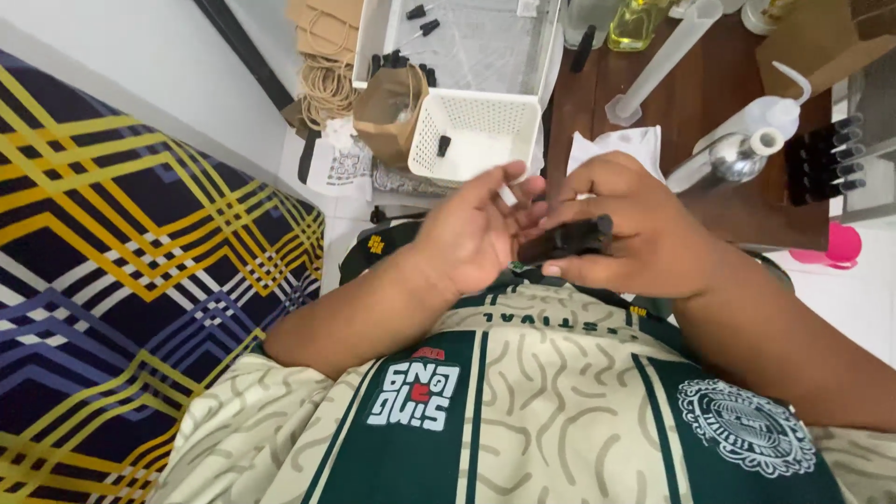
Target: Assembling perfume sprayer components and filling bottles using a syringe
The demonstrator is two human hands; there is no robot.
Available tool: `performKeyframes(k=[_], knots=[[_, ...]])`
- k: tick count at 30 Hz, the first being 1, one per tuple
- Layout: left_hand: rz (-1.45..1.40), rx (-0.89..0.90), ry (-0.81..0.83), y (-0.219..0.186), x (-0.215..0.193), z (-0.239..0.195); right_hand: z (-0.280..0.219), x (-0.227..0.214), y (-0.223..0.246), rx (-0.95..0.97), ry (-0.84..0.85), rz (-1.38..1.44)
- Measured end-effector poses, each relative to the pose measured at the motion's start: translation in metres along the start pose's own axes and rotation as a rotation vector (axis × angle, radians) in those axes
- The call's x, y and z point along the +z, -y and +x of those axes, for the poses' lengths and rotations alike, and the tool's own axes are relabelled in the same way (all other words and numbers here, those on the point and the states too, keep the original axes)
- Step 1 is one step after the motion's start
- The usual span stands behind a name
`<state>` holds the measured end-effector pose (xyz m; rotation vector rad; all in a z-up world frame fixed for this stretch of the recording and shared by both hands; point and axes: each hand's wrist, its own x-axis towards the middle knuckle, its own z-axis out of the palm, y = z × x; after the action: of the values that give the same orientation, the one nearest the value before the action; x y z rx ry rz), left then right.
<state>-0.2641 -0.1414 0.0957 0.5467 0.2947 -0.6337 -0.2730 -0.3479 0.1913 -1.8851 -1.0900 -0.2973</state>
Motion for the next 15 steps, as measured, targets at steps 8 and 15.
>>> performKeyframes(k=[8, 15], knots=[[0.129, -0.208, -0.038, 0.03, 0.007, -0.019, -0.021, 0.035, -0.019, -0.03, 0.012, -0.106], [-0.005, -0.131, 0.284, 0.035, 0.005, -0.021, -0.045, 0.021, -0.017, 0.14, -0.032, -0.003]])
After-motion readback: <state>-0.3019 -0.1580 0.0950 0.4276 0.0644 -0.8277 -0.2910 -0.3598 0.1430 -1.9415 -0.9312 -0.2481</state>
